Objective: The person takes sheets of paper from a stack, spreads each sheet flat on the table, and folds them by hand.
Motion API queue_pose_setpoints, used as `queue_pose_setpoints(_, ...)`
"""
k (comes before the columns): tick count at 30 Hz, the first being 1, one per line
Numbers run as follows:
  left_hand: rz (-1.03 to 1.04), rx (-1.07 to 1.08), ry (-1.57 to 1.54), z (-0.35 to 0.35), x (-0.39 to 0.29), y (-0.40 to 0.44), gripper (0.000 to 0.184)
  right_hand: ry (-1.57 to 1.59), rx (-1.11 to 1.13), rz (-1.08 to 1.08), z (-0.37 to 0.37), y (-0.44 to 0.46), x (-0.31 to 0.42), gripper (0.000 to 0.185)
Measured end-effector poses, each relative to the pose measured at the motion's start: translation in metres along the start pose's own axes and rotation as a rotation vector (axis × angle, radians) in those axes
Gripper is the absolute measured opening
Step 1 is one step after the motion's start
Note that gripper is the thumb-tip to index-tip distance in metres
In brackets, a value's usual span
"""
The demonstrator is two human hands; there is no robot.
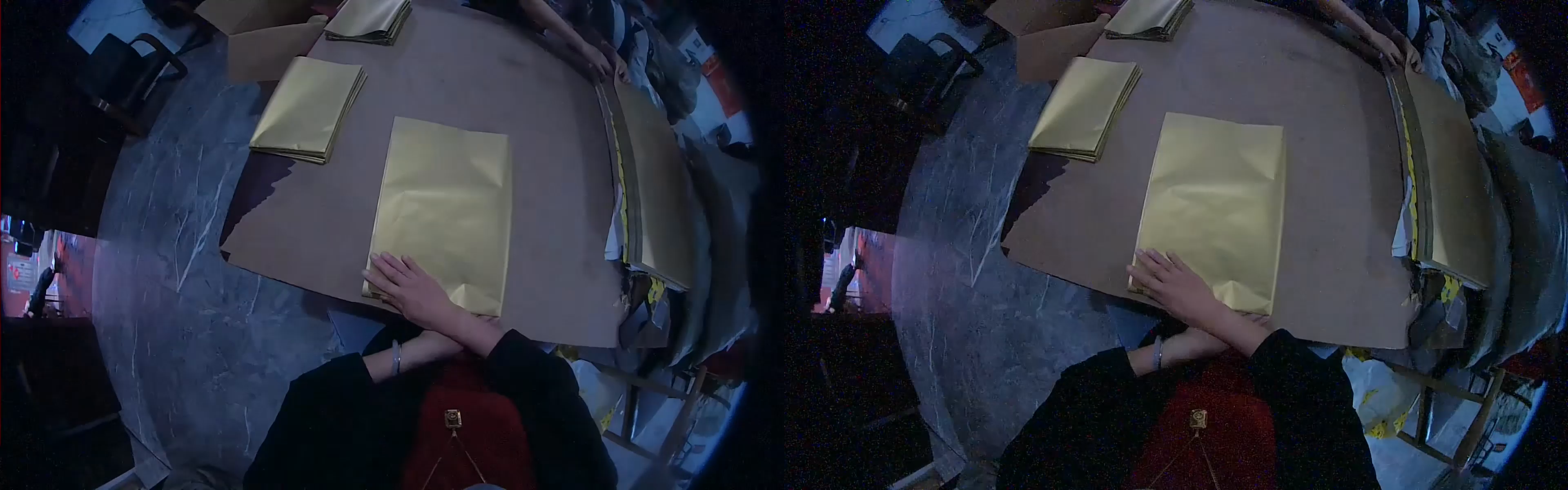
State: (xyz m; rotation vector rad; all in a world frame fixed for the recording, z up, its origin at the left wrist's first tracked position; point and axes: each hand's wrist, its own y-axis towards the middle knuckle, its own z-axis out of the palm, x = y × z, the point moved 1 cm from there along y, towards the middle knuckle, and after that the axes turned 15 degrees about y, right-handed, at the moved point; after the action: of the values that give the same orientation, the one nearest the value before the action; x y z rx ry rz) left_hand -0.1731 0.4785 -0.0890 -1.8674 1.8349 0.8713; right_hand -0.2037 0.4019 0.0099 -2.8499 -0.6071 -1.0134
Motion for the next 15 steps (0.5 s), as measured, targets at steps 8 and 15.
queue_pose_setpoints(8, -0.072, 0.080, 0.007, -0.062, -0.021, -0.006, 0.045, 0.012, -0.003, -0.007, 0.000, 0.002, -0.001, 0.055)
queue_pose_setpoints(15, -0.092, 0.097, -0.157, -0.065, -0.021, -0.002, 0.046, 0.020, 0.043, 0.021, -0.005, 0.004, 0.002, 0.051)
